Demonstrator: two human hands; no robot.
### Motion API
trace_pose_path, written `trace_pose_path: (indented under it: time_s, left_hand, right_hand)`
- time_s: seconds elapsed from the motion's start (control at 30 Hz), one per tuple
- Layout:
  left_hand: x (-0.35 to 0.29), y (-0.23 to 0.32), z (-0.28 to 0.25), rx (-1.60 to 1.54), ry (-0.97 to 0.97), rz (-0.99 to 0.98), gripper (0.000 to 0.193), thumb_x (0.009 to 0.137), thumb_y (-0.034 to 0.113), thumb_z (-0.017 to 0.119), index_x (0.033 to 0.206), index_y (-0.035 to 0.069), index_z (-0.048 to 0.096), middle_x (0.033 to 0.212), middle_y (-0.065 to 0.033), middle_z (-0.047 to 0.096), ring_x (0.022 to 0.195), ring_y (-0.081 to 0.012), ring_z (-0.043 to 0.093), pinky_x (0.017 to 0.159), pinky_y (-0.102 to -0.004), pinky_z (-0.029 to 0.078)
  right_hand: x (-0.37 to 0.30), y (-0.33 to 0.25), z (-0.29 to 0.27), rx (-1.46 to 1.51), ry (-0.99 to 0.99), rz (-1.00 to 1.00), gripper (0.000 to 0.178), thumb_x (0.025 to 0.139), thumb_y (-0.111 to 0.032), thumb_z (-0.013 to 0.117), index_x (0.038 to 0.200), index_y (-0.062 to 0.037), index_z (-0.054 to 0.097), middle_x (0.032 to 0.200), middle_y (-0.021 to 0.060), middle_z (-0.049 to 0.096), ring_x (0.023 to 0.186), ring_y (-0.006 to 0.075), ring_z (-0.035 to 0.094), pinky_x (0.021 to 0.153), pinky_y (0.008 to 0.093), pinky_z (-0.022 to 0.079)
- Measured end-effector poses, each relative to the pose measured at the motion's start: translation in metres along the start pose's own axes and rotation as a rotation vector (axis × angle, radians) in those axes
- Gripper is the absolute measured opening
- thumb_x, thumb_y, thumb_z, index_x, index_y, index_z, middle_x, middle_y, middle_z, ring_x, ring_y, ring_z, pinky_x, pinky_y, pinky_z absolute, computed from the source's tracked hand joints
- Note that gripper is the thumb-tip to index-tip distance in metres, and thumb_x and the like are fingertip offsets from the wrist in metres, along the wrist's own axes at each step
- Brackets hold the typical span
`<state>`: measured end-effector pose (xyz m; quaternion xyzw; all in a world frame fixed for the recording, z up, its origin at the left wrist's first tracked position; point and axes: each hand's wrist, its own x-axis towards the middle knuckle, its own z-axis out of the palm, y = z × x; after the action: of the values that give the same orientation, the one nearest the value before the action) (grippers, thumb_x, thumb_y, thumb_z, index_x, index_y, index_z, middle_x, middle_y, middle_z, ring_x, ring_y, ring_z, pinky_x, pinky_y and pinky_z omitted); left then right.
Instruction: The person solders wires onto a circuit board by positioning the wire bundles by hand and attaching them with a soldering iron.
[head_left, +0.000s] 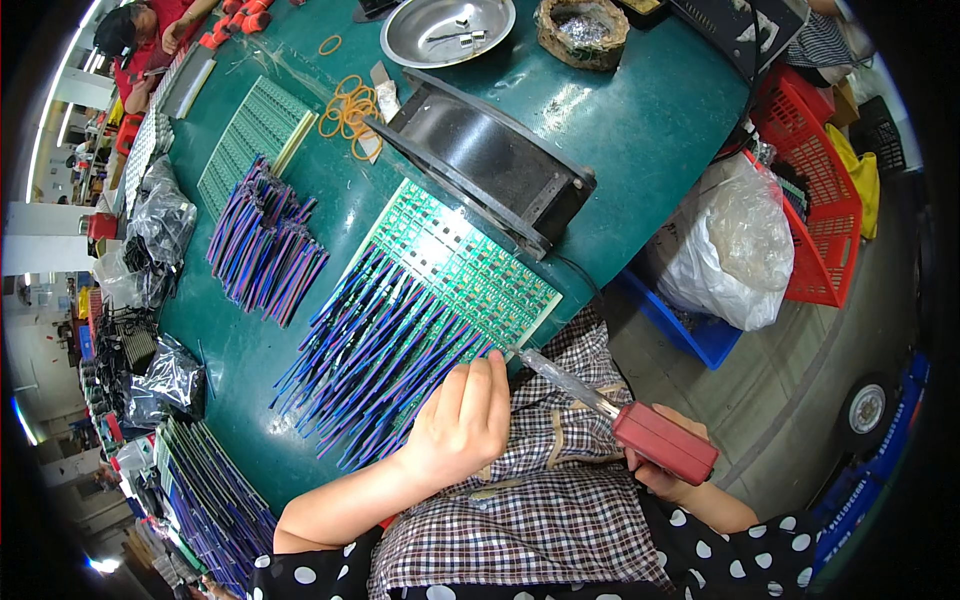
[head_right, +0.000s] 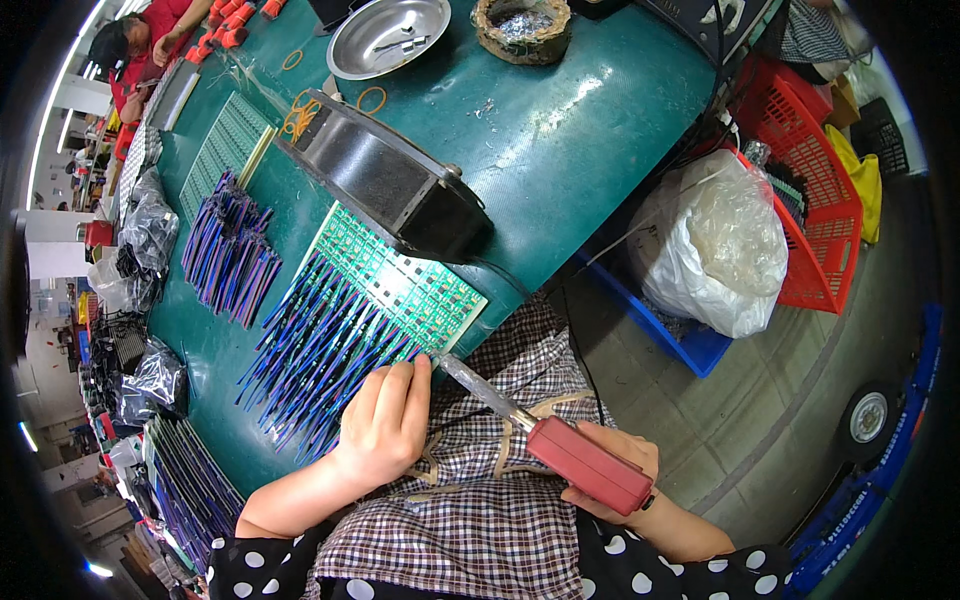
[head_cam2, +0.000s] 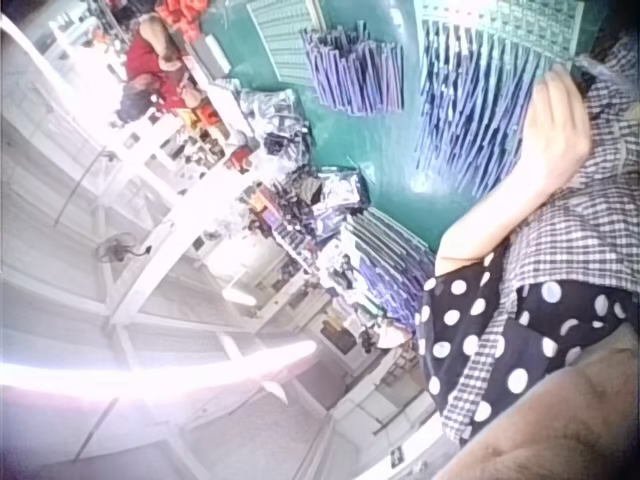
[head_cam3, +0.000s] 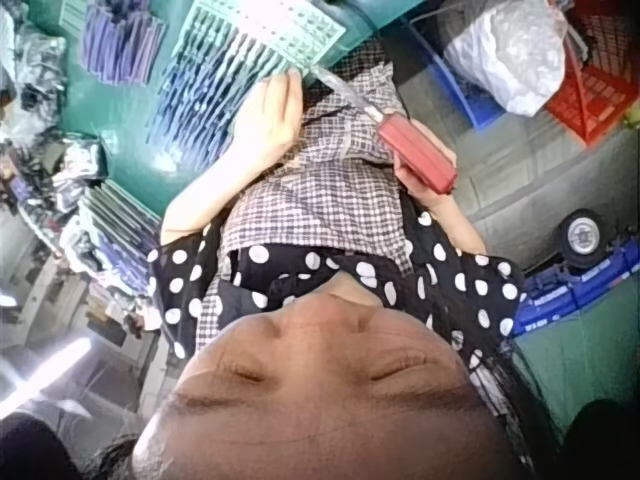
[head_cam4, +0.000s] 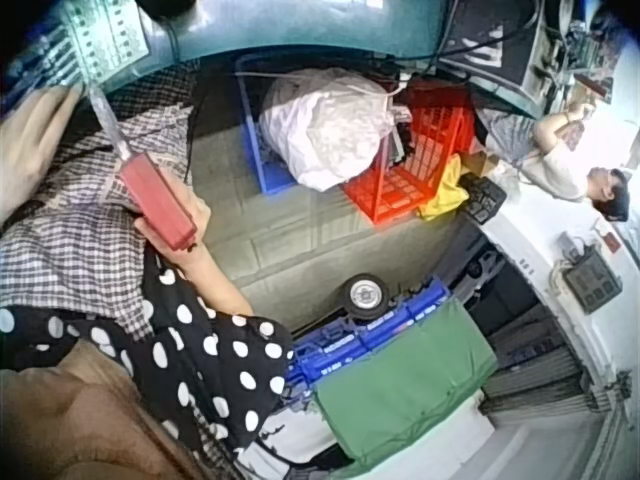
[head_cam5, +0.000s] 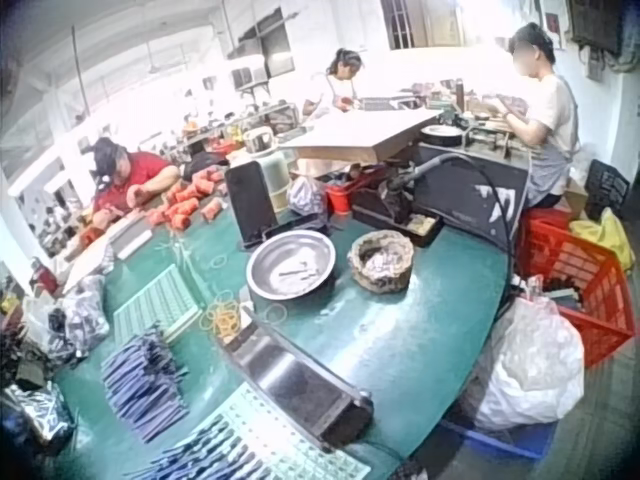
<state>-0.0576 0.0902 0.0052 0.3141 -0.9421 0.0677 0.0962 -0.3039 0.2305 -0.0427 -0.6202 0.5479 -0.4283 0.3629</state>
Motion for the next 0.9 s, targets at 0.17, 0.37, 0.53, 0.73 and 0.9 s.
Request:
trace_pose_path:
  time_s: [0.17,0.37,0.53,0.73,0.9]
  left_hand:
    - [0.001,0.0,0.002,-0.002,0.016,-0.001,0.034,0.068,0.001,0.06,0.1,-0.011,0.063,0.09,-0.0144,0.059,0.073,-0.022,0.059,0.062,-0.0268,0.052]
    - [0.002,0.001,0.003,0.036,0.012,0.026,0.033,0.068,0.001,0.061,0.099,-0.01,0.063,0.089,-0.0152,0.058,0.073,-0.0225,0.059,0.062,-0.0268,0.051]
    - [0.001,0.003,0.004,0.048,0.022,0.028,0.031,0.069,0.0,0.061,0.097,-0.01,0.063,0.087,-0.0143,0.058,0.073,-0.022,0.059,0.062,-0.0268,0.051]
    - [0.0,0.002,0.006,0.021,0.033,-0.008,0.029,0.069,0.001,0.062,0.096,-0.01,0.063,0.086,-0.0138,0.058,0.071,-0.0213,0.058,0.06,-0.0266,0.05]
    - [0.003,0.004,0.006,0.031,0.056,-0.017,0.028,0.07,0.0,0.062,0.095,-0.009,0.064,0.086,-0.0138,0.059,0.071,-0.0213,0.058,0.059,-0.0262,0.05]
  right_hand:
    - [0.006,-0.005,0.004,-0.193,0.051,-0.107,0.058,0.086,-0.051,0.062,0.117,-0.003,0.058,0.084,0.0066,0.067,0.068,0.0237,0.066,0.062,0.0326,0.052]
    - [0.002,0.003,0.012,-0.017,0.081,-0.046,0.054,0.087,-0.053,0.06,0.112,-0.006,0.062,0.081,0.0055,0.067,0.069,0.0249,0.066,0.07,0.0361,0.052]
    - [-0.002,0.008,0.006,-0.151,0.098,-0.143,0.045,0.088,-0.048,0.061,0.095,-0.0042,0.065,0.073,0.0043,0.064,0.063,0.0218,0.065,0.062,0.0317,0.052]
    - [-0.008,0.013,-0.004,-0.003,-0.05,-0.071,0.065,0.075,-0.042,0.077,0.112,0.0074,0.058,0.09,0.0137,0.068,0.073,0.0266,0.07,0.066,0.0331,0.056]
    - [0.0,0.006,-0.006,-0.169,-0.053,-0.163,0.066,0.073,-0.042,0.078,0.112,0.0071,0.058,0.093,0.0155,0.068,0.074,0.0269,0.07,0.066,0.0328,0.056]
